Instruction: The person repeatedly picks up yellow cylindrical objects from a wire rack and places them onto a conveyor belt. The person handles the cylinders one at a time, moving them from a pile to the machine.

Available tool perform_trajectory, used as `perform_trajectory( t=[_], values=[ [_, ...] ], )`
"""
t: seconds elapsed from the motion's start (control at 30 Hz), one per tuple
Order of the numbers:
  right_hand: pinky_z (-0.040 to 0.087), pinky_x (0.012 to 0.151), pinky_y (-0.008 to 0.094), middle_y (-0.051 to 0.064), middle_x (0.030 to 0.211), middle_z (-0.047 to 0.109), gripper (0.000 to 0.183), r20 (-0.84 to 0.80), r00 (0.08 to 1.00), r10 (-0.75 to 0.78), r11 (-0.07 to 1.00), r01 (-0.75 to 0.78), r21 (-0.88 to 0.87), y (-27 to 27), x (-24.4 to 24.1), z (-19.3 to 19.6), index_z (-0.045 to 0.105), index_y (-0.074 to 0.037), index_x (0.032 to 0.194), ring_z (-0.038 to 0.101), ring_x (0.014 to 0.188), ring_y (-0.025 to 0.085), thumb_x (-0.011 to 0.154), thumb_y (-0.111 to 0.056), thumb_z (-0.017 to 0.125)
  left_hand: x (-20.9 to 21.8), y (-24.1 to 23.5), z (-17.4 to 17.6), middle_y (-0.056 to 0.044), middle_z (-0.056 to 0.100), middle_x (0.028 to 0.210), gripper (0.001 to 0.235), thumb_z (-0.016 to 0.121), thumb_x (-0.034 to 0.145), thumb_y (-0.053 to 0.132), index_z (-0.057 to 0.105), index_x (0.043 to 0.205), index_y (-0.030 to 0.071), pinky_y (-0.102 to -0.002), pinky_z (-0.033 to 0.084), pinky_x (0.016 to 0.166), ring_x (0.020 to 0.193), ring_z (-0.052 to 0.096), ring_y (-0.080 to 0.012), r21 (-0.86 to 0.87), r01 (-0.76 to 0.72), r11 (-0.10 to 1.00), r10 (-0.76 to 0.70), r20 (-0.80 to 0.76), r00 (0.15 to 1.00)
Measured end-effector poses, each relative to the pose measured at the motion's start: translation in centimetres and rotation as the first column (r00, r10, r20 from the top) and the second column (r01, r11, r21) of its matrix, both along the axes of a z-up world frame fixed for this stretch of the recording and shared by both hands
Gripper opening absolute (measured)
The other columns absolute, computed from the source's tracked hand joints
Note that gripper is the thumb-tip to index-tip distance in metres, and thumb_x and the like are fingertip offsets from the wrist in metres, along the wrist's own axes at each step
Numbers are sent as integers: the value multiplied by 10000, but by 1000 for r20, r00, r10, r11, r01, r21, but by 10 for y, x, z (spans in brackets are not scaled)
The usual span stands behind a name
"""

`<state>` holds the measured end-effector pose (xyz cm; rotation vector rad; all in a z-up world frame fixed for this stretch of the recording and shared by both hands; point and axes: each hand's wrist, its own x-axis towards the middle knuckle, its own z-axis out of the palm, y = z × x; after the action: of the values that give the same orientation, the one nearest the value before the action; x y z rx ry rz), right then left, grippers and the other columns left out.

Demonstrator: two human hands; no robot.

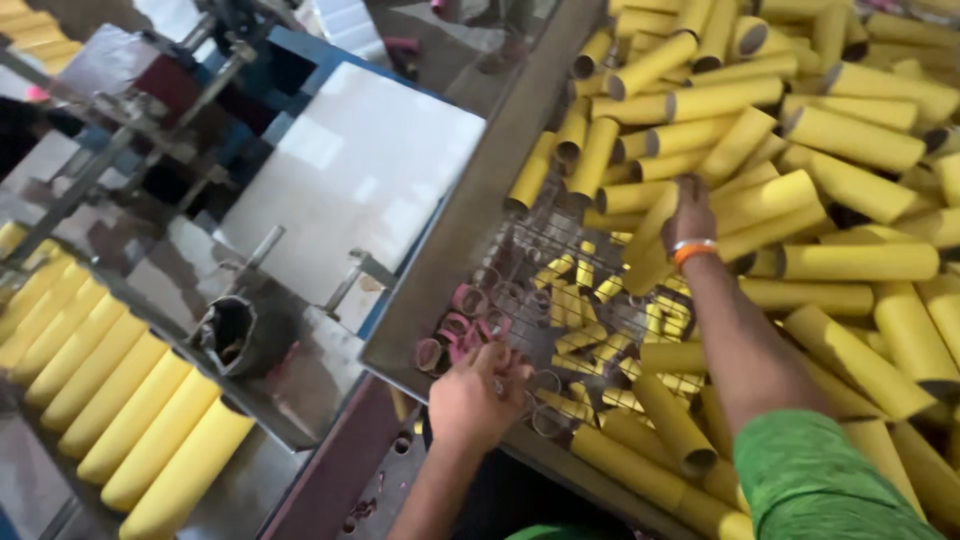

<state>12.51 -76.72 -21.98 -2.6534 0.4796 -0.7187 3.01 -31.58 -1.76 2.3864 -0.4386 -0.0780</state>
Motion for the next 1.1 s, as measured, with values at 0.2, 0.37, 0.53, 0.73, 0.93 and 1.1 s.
perform_trajectory(
  t=[0.2, 0.37, 0.53, 0.73, 0.93, 1.1],
  values=[
    [535, 945, 499, 268, 1202, 661, 380, -157, 988, 11, 990, -32, -135, 13, 29, -20, 645, -20, 1269, 651, 1078, 472, 890, -41, 643, 0, 6, 1, -105, 706, 820, 336, 773, 810, 351, 682, 997, 87, -475, 551, 598, 718, 705, -349, -25, 34, 999, -32, 101, 994],
    [578, 814, 478, 143, 1046, 737, 289, -565, 816, -126, 904, -140, -405, 84, -59, -51, 679, -90, 1207, 725, 959, 359, 931, -124, 601, -3, 10, -7, -99, 709, 862, 343, 734, 852, 364, 655, 1036, 86, -479, 557, 636, 761, 718, -335, -61, 58, 996, -58, -1, 998],
    [555, 848, 537, 205, 992, 750, 302, -529, 846, -66, 969, -71, -235, 96, -99, -6, 754, -93, 1057, 723, 850, 401, 1023, -252, 500, -7, 17, -20, -161, 692, 939, 378, 733, 840, 368, 665, 1088, 90, -504, 548, 681, 825, 693, -381, -134, 92, 987, -73, 142, 987],
    [576, 836, 367, 174, 1082, 744, 245, 52, 893, 446, 884, -449, 130, 140, -44, 181, 744, -33, 1221, 726, 948, 253, 996, -65, 653, -17, 40, -50, -128, 665, 904, 324, 691, 873, 392, 659, 994, 93, -484, 527, 794, 912, 667, -365, -166, 360, 918, -301, 300, 905],
    [550, 809, 337, 188, 1088, 740, 232, 45, 571, 820, 573, -817, -69, 312, 32, 330, 701, 6, 1312, 724, 923, 238, 1106, -94, 665, -61, 64, -66, -33, 666, 1106, 315, 693, 899, 451, 699, 1051, 176, -519, 335, 1232, 1205, 611, -249, -4, 313, 950, -278, 444, 852],
    [565, 828, 415, 207, 1063, 736, 211, 34, 260, 965, 262, -951, -166, 473, 99, 323, 737, -37, 1218, 731, 971, 349, 1028, -122, 708, -76, 74, -63, -14, 608, 1385, 621, 738, 792, 456, 622, 1351, 211, -535, 259, 1257, 1422, 479, -206, 56, 245, 968, -243, 452, 858]
  ],
)
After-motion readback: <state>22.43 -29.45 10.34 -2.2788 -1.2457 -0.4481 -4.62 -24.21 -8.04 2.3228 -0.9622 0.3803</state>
